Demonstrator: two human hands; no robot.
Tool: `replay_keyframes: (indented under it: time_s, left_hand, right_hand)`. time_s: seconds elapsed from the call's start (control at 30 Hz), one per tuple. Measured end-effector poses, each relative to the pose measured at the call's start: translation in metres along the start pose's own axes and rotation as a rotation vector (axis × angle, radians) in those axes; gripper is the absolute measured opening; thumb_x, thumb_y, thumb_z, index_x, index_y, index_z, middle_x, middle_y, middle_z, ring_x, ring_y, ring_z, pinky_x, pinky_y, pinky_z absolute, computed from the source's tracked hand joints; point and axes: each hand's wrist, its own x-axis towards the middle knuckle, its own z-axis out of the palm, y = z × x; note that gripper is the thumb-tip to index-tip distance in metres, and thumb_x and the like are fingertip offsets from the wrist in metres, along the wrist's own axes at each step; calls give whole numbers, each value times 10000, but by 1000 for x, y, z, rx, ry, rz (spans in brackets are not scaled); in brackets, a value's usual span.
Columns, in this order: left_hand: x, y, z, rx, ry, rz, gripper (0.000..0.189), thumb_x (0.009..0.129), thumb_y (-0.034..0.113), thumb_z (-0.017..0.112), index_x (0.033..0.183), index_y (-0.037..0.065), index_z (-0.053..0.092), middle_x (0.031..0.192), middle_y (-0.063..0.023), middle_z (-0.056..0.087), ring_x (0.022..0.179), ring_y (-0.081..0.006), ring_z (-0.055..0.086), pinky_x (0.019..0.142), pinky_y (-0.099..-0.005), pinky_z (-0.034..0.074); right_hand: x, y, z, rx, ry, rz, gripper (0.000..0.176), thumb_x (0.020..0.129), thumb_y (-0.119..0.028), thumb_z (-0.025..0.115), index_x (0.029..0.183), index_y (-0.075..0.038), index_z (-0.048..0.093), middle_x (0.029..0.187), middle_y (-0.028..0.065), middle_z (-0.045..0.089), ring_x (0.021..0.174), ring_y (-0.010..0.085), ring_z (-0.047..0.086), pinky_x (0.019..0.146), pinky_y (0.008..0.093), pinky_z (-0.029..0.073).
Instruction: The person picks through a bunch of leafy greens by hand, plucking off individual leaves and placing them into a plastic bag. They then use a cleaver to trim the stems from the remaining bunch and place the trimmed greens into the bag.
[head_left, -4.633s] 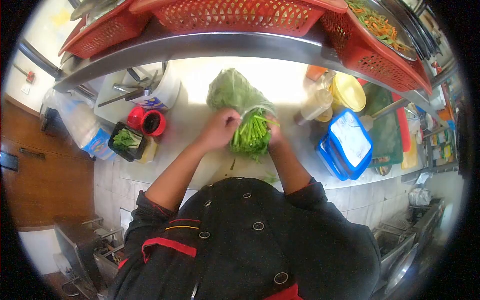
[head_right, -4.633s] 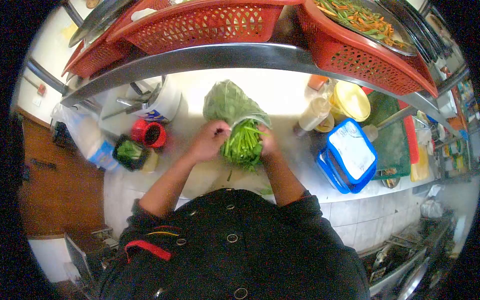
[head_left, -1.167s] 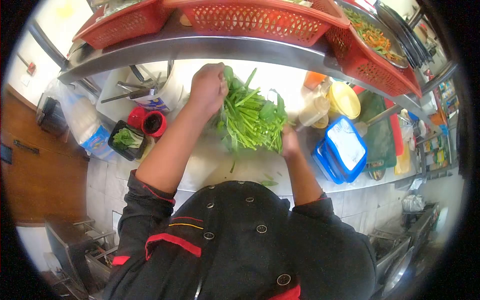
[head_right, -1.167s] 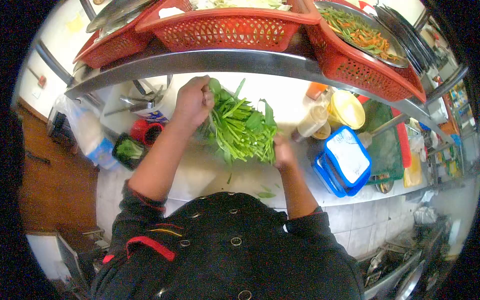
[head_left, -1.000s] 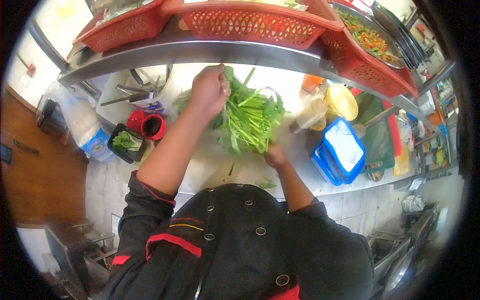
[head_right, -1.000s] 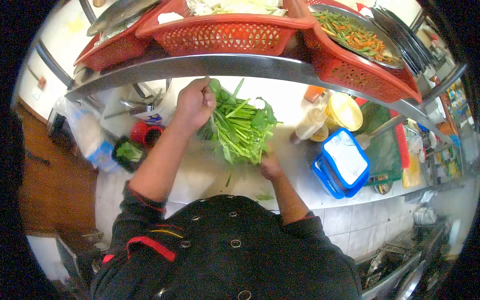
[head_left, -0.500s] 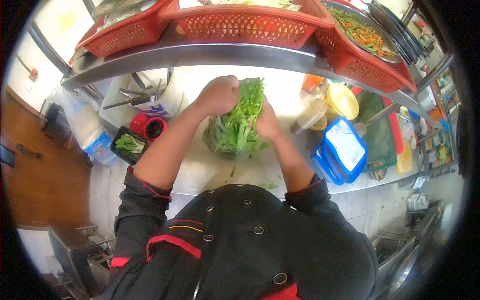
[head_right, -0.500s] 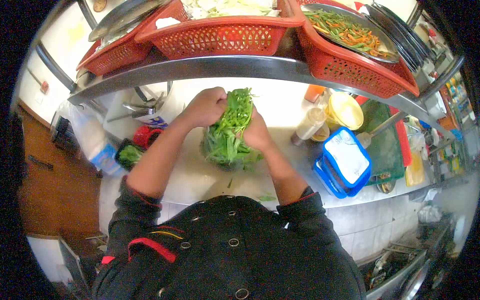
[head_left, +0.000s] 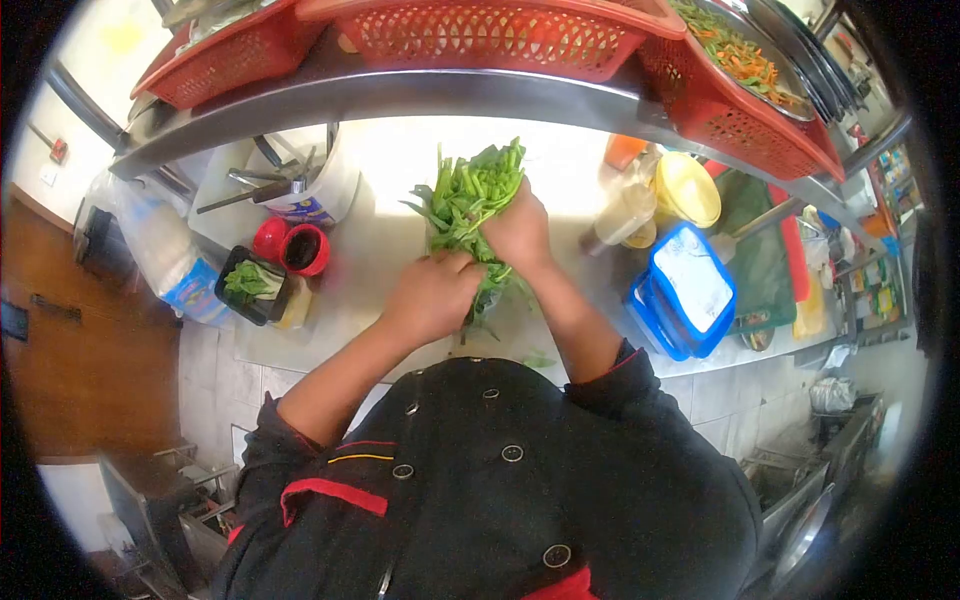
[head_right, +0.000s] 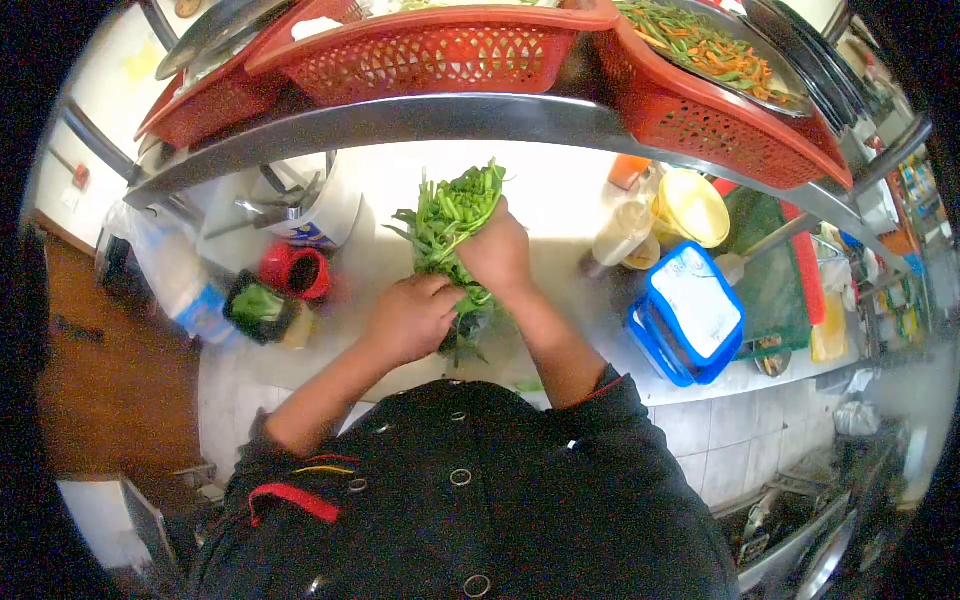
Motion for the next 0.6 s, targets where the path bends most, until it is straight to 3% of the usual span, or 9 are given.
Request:
replay_keyframes:
  time_s: [0.07,0.2,0.3,0.37,0.47,0.53,0.6]
  left_hand:
    - [0,-6,9,163,230,46,49,742,94,548,740,57,581,767,-121,569,737,-322,580,629,-424,471]
    - [11,-26,-8,107,167,-65,51,731,98,566,730,49,578,740,-136,565,689,-322,579,601,-428,468]
    - [17,-26,-27,-41,358,-175,69,710,98,587,722,33,566,700,-150,566,660,-335,579,589,-436,462]
    - [18,-29,-28,-128,370,-451,74,707,88,590,738,22,574,716,-167,593,675,-338,588,601,-407,468]
    - [16,-37,-12,-364,377,-524,131,726,85,581,835,22,618,780,-170,629,685,-293,609,618,-378,470]
    - [12,-51,3,-491,319,-453,175,735,83,576,891,23,627,784,-168,635,676,-256,610,615,-360,467]
    - [6,-59,7,-610,264,-380,220,744,81,572,947,23,636,787,-165,640,667,-219,611,612,-341,464]
  right_hand:
    - [-2,-7,2,-43,-10,-5,565,685,-315,726,1071,18,482,887,241,629,847,406,608,736,449,489]
    - [-6,-13,7,-142,-66,8,557,715,-359,694,1066,21,487,922,240,620,878,415,591,754,441,480]
    - [-9,-11,9,-150,-84,18,592,712,-388,696,1084,18,480,935,238,617,895,412,588,763,440,477]
    - [-11,-8,8,-149,-97,44,614,706,-400,703,1103,11,477,958,236,614,919,406,584,775,434,474]
    - [-20,3,4,-99,-181,-16,668,680,-399,731,1151,-8,465,1027,228,596,982,389,568,804,420,463]
    - [-21,8,4,-18,-182,-290,685,677,-375,734,1154,7,427,984,248,590,908,395,596,776,433,483]
    - [-20,12,4,1,-197,-281,648,677,-333,738,1137,4,431,978,244,593,905,396,595,773,437,482]
